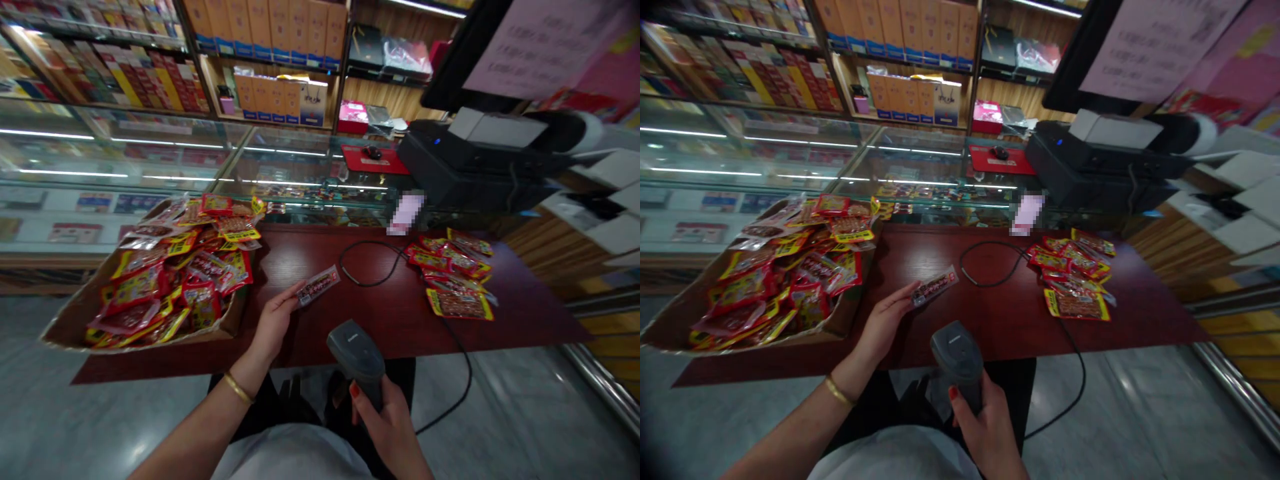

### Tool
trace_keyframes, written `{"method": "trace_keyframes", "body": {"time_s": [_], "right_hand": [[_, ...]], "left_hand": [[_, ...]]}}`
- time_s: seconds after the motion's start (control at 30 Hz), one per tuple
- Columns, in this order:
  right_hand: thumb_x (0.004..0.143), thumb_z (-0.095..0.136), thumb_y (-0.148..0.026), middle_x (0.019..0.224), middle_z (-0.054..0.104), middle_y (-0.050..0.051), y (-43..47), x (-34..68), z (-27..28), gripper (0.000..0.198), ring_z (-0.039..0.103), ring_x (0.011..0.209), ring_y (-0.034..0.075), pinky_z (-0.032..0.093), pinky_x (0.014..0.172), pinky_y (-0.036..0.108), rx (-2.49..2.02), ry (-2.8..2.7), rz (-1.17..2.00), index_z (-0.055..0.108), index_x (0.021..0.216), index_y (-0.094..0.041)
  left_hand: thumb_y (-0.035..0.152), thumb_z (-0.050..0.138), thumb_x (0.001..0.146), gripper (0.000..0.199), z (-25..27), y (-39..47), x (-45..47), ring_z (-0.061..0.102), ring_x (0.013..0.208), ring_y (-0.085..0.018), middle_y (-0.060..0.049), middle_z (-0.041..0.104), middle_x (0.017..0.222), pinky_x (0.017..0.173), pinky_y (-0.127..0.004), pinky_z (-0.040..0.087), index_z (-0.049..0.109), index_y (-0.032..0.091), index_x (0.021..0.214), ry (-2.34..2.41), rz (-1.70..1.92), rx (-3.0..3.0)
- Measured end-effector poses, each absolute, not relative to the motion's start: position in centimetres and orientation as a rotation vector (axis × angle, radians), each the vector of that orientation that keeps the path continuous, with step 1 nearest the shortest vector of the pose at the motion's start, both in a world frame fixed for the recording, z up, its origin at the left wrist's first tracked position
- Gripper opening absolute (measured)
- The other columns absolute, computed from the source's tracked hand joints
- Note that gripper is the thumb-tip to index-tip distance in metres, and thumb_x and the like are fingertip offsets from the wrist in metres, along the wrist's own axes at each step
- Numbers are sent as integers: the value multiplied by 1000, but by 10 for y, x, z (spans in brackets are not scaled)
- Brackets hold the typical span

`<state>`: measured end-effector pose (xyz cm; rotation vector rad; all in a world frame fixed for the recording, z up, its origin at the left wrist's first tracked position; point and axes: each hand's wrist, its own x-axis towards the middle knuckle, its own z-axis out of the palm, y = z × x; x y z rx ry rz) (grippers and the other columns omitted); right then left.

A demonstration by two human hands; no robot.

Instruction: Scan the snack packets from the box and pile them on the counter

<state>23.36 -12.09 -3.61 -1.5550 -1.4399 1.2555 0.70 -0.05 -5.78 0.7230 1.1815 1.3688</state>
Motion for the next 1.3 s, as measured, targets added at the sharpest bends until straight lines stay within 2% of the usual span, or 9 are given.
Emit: {"method": "trace_keyframes", "body": {"time_s": [0.13, 0.3, 0.4, 0.5, 0.6, 0.73, 0.93, 1.1, 1.3], "right_hand": [[90, 59, -63, 59, 67, 1, -123, 246, -41, 43, 63, 51, 19, 52, 50, 26, -1567, -1348, 1218, 64, 82, -21], [89, 58, -69, 53, 63, 1, -130, 261, -45, 50, 60, 47, 18, 48, 46, 25, -1583, -1287, 1161, 64, 77, -20], [87, 61, -68, 52, 63, 1, -134, 267, -45, 50, 59, 47, 18, 47, 46, 25, -1610, -1234, 1105, 64, 75, -20], [87, 62, -68, 51, 63, 0, -136, 269, -45, 50, 59, 47, 17, 47, 47, 26, -1624, -1200, 1055, 65, 75, -19], [88, 59, -70, 50, 64, 1, -136, 270, -46, 54, 61, 47, 18, 48, 47, 26, -1615, -1274, 1082, 65, 70, -20], [83, 56, -79, 52, 66, 3, -132, 271, -52, 62, 63, 50, 20, 51, 51, 28, -1727, -1373, 1000, 67, 63, -22], [80, 58, -81, 61, 74, 5, -104, 257, -62, 61, 71, 60, 23, 56, 58, 28, -1617, -1614, 1085, 72, 69, -22], [85, 62, -72, 59, 70, 3, -94, 225, -41, 51, 68, 59, 22, 55, 56, 26, -1517, -1530, 1101, 67, 67, -24], [85, 63, -70, 58, 72, 5, -95, 232, -45, 51, 70, 56, 22, 57, 55, 25, -1471, -1640, 1152, 69, 64, -24]], "left_hand": [[15, 67, 76, 39, -44, 24, 52, 72, 107, -24, -11, 76, 118, 104, -40, 54, 78, 15, 114, 1000, 1197, 576], [3, 62, 76, 41, -12, 87, 158, 72, 98, -16, -12, 74, 121, 100, -33, 55, 74, 13, 114, 788, 1050, 549], [6, 63, 80, 48, 9, 118, 205, 72, 88, -16, -14, 74, 116, 97, -38, 56, 66, 14, 127, 728, 852, 593], [10, 65, 82, 43, 17, 117, 213, 71, 91, -17, -15, 71, 120, 92, -37, 57, 66, 14, 125, 781, 829, 699], [14, 64, 84, 34, 11, 84, 176, 69, 102, -20, -13, 69, 125, 89, -34, 56, 70, 16, 117, 849, 963, 876], [18, 58, 88, 27, 5, 15, 82, 70, 100, -20, -9, 74, 111, 91, -32, 55, 72, 18, 111, 1074, 1242, 1230], [25, 53, 93, 25, 31, -68, -74, 70, 92, -19, -6, 76, 105, 88, -32, 55, 73, 21, 107, 1989, 1477, 1510], [33, 56, 91, 42, 41, -83, -169, 62, 120, -32, -14, 70, 126, 109, -47, 44, 65, 16, 128, 2693, 881, 1702], [29, 60, 84, 67, 34, -59, -204, 50, 138, -36, -22, 57, 146, 112, -47, 41, 48, 7, 146, 2689, 338, 1689]]}}
